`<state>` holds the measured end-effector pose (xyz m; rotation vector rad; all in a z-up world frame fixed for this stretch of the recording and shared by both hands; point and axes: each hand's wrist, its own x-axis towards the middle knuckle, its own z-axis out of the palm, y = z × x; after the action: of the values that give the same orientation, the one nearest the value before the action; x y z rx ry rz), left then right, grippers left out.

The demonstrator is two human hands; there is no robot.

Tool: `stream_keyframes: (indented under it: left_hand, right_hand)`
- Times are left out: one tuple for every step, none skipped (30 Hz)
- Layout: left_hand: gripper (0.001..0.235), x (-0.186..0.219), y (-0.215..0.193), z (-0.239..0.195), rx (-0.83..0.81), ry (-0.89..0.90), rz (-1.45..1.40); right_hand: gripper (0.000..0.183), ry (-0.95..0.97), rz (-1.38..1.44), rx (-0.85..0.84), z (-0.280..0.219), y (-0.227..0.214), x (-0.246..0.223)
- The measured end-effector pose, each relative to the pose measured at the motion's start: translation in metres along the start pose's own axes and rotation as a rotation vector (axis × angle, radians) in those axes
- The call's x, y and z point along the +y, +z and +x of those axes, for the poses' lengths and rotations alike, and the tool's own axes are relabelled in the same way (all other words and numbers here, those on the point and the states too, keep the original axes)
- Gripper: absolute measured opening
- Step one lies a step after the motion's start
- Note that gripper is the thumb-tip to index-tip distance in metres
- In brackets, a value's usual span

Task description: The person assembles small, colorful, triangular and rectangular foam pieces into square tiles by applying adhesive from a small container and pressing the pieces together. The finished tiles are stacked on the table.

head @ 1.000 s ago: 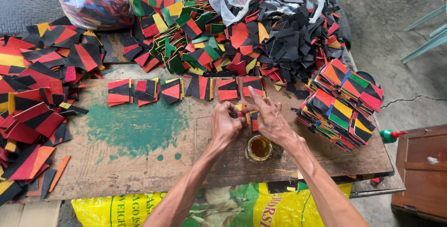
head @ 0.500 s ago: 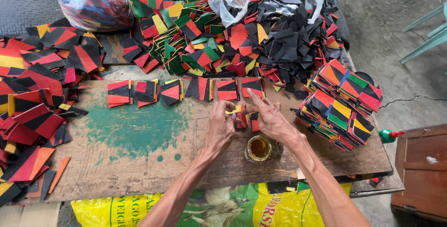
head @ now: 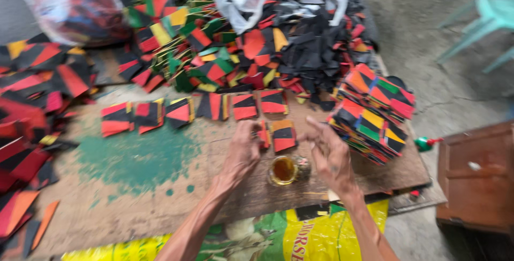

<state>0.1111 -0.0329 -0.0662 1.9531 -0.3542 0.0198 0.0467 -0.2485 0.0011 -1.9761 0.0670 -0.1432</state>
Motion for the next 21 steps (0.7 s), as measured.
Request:
stream_keyframes:
  left_hand:
    - [0.026, 0.0, 0.001, 0.002, 0.042, 0.046, 0.009]
    - [0.028, 0.0, 0.0, 0.004, 0.085, 0.092, 0.017]
    - [0.03, 0.001, -0.001, 0.005, 0.13, 0.135, 0.026]
    - [0.026, 0.004, -0.001, 0.004, 0.129, 0.086, -0.029]
    - [0.022, 0.007, -0.005, 0.002, 0.133, 0.038, -0.08]
    - [0.018, 0.012, -0.01, -0.001, 0.135, -0.011, -0.129]
    - [0.019, 0.016, -0.015, -0.005, 0.149, -0.036, -0.122]
    - [0.019, 0.021, -0.02, -0.009, 0.162, -0.06, -0.115]
    - [0.02, 0.025, -0.023, -0.011, 0.179, -0.085, -0.105]
    - [0.019, 0.028, -0.025, -0.012, 0.179, -0.12, -0.135]
    - [0.018, 0.031, -0.026, -0.015, 0.18, -0.159, -0.163]
    - [0.017, 0.034, -0.027, -0.017, 0.18, -0.199, -0.19]
    - [0.018, 0.035, -0.027, -0.021, 0.179, -0.172, -0.192]
    - [0.018, 0.036, -0.027, -0.024, 0.179, -0.146, -0.194]
    - [0.019, 0.037, -0.027, -0.026, 0.179, -0.123, -0.194]
    - [0.02, 0.037, -0.026, -0.027, 0.167, -0.173, -0.182]
    - [0.021, 0.036, -0.026, -0.029, 0.16, -0.225, -0.167]
    - [0.023, 0.036, -0.026, -0.03, 0.152, -0.277, -0.152]
    - [0.023, 0.036, -0.025, -0.03, 0.157, -0.245, -0.172]
    - [0.023, 0.036, -0.025, -0.029, 0.161, -0.213, -0.192]
    - [0.023, 0.036, -0.024, -0.03, 0.165, -0.183, -0.213]
  right_hand:
    - [0.051, 0.004, -0.001, 0.045, -0.013, -0.007, 0.001]
    - [0.05, -0.119, -0.15, 0.135, -0.022, -0.019, 0.002]
    - [0.049, -0.238, -0.299, 0.217, -0.03, -0.033, 0.004]
    - [0.048, -0.356, -0.453, 0.295, -0.037, -0.047, 0.005]
    - [0.047, -0.256, -0.424, 0.379, -0.039, -0.063, 0.007]
    - [0.046, -0.157, -0.391, 0.463, -0.038, -0.081, 0.009]
    - [0.045, -0.057, -0.355, 0.544, -0.038, -0.099, 0.011]
    - [0.049, -0.06, -0.411, 0.525, -0.036, -0.117, 0.013]
    - [0.054, -0.063, -0.466, 0.505, -0.032, -0.134, 0.016]
    - [0.058, -0.065, -0.52, 0.483, -0.03, -0.146, 0.02]
    - [0.065, -0.032, -0.52, 0.441, -0.028, -0.151, 0.025]
    - [0.072, 0.001, -0.52, 0.4, -0.026, -0.155, 0.031]
    - [0.079, 0.032, -0.518, 0.355, -0.024, -0.159, 0.037]
    - [0.08, -0.003, -0.512, 0.336, -0.022, -0.161, 0.043]
    - [0.081, -0.037, -0.506, 0.315, -0.017, -0.161, 0.05]
    - [0.083, -0.07, -0.499, 0.293, -0.015, -0.161, 0.056]
    - [0.083, -0.024, -0.496, 0.292, -0.014, -0.162, 0.061]
    - [0.083, 0.023, -0.493, 0.29, -0.012, -0.161, 0.065]
    - [0.083, 0.066, -0.489, 0.286, -0.01, -0.162, 0.067]
    - [0.083, 0.09, -0.465, 0.284, -0.008, -0.162, 0.069]
    - [0.083, 0.117, -0.441, 0.281, -0.007, -0.163, 0.071]
